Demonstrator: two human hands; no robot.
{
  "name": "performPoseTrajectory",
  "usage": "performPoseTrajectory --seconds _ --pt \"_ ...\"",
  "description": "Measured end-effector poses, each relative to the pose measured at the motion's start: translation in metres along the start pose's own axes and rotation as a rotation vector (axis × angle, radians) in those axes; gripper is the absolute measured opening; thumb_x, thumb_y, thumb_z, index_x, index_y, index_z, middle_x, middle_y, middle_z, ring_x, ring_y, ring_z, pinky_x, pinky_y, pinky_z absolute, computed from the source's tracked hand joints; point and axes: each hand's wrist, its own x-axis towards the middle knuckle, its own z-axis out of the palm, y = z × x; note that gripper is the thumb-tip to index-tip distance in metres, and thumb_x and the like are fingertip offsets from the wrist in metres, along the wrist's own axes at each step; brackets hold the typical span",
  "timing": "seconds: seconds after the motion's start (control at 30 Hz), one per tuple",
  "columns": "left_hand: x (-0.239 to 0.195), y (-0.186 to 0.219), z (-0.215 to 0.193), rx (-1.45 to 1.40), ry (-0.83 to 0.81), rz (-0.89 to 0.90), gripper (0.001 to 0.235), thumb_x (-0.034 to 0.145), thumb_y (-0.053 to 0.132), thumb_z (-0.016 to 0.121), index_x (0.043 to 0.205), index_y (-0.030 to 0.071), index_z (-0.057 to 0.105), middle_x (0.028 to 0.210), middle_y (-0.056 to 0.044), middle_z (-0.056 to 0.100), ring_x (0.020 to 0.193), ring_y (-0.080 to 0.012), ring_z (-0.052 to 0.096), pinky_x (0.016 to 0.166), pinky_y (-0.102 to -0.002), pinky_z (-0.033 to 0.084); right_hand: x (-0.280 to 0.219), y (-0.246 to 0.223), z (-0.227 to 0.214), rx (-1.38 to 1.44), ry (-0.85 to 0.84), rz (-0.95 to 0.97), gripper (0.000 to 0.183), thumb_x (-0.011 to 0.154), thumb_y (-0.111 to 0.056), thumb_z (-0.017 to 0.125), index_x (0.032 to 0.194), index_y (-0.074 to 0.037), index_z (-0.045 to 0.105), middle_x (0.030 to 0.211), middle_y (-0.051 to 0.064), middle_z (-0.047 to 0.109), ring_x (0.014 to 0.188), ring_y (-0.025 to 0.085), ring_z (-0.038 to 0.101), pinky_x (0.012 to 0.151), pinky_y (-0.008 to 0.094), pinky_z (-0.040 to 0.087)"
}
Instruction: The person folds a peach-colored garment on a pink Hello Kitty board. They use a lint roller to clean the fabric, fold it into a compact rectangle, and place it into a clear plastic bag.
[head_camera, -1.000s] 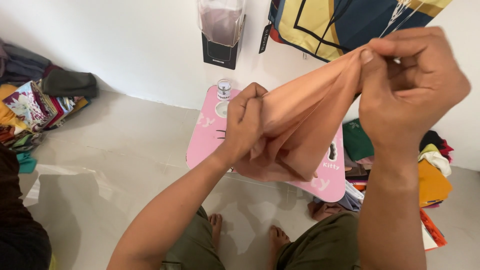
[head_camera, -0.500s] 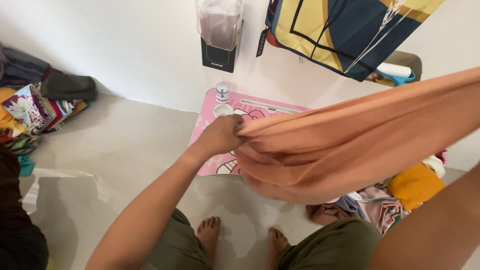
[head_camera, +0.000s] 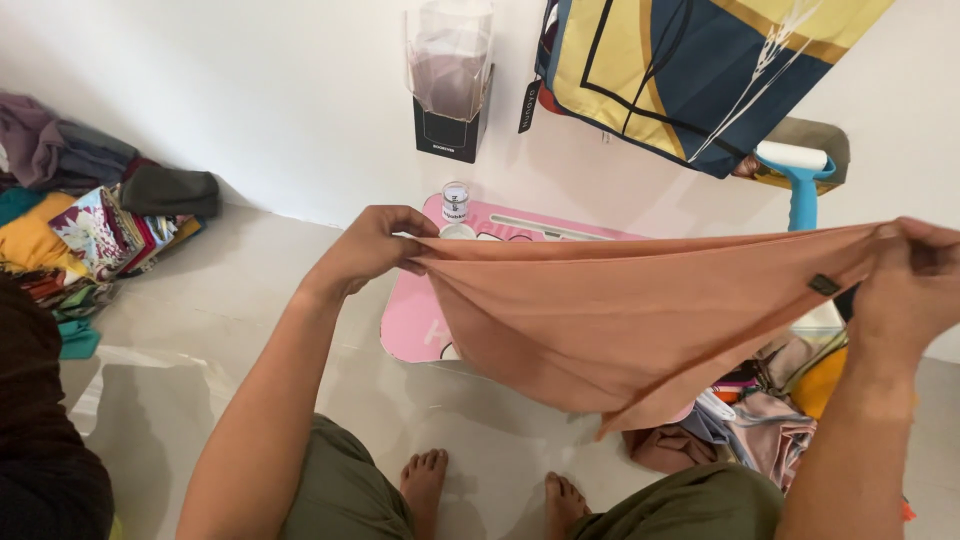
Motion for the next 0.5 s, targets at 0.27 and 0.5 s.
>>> performPoseTrajectory --seconds 0.27,0.5 --pt "0.045 -0.032 -0.007 0.340 0.402 0.171 0.007 0.087 0.007 0.065 0.094 0.008 0.064 0.090 -0.006 0.071 0.061 -0.0174 0.066 0.055 -0.031 0.052 -0.037 0.013 0.013 0.054 -0.106 0.044 0.007 0.109 0.013 0.073 0.113 0.008 0.071 0.105 0.020 0.072 0.101 0.024 0.072 0.090 0.034 0.060" --pt "0.078 -0.058 -0.005 0.544 0.411 0.420 0.011 0.084 0.004 0.062 0.082 0.003 0.073 0.077 -0.007 0.074 0.069 -0.0205 0.065 0.061 -0.033 0.049 -0.048 0.010 0.011 -0.029 -0.138 -0.011 0.004 0.114 0.013 0.073 0.116 0.011 0.070 0.108 0.023 0.072 0.103 0.028 0.073 0.090 0.036 0.060"
